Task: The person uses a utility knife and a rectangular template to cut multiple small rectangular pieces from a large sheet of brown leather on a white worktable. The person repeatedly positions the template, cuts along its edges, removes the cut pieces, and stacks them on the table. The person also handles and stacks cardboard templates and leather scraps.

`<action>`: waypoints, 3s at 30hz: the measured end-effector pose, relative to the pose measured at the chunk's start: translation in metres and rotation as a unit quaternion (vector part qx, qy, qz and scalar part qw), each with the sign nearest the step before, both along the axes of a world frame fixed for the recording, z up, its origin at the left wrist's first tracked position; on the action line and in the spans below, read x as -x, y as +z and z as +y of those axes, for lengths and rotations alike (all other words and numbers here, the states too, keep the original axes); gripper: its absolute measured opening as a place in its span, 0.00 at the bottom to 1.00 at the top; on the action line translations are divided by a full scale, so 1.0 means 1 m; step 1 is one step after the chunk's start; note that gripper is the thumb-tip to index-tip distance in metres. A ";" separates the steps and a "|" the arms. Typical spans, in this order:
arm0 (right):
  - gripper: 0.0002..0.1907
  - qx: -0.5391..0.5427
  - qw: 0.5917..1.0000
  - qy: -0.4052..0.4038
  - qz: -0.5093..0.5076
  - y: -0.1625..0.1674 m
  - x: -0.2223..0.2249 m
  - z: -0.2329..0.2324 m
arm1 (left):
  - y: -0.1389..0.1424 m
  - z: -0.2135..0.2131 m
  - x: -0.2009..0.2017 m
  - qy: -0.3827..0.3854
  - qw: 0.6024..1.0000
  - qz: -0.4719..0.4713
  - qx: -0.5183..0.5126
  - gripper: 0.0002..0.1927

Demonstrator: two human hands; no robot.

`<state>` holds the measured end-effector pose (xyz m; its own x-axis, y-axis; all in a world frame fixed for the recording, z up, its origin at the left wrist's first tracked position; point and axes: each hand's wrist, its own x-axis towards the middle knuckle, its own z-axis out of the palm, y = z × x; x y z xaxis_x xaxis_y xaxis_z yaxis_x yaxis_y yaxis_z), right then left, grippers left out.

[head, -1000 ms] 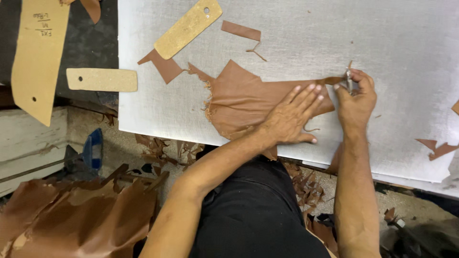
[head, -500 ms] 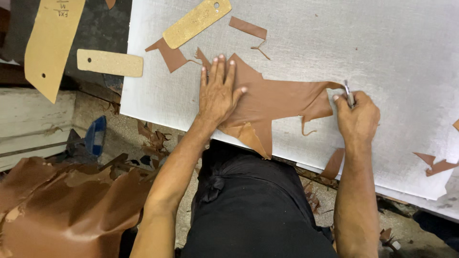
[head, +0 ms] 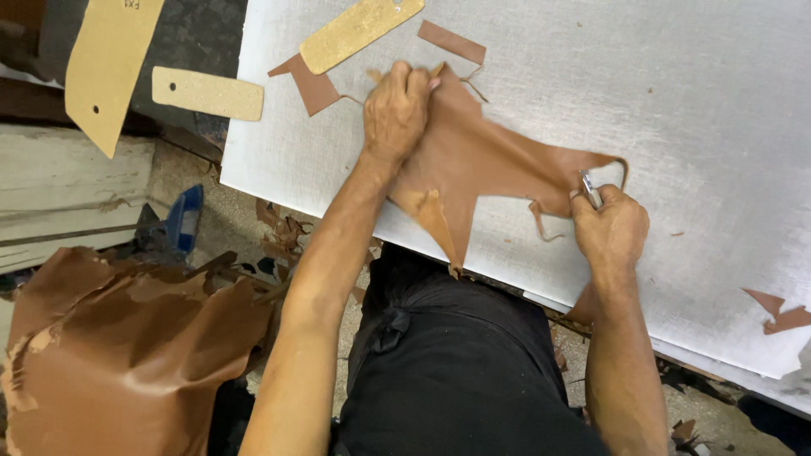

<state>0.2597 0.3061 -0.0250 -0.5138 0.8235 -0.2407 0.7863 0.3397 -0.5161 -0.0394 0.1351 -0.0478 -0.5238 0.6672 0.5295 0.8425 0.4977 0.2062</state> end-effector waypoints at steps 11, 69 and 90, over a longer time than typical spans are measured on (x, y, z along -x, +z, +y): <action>0.14 -0.017 1.000 0.010 -0.019 -0.001 0.003 -0.005 | 0.028 -0.023 -0.031 -0.105 0.991 -0.037 0.071 0.10; 0.16 -0.316 0.944 -0.096 0.004 -0.036 -0.055 -0.025 | 0.041 -0.053 0.117 0.026 0.954 -0.290 0.064 0.08; 0.17 -0.130 0.980 0.060 0.141 0.016 -0.026 -0.049 | 0.026 -0.033 -0.151 -0.236 0.924 -0.230 0.195 0.48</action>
<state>0.2856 0.2572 -0.0087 -0.6266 0.7676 0.1344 0.5713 0.5698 -0.5908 0.1113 0.1021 -0.0223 -0.2364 0.9716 -0.0050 0.8521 0.2098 0.4795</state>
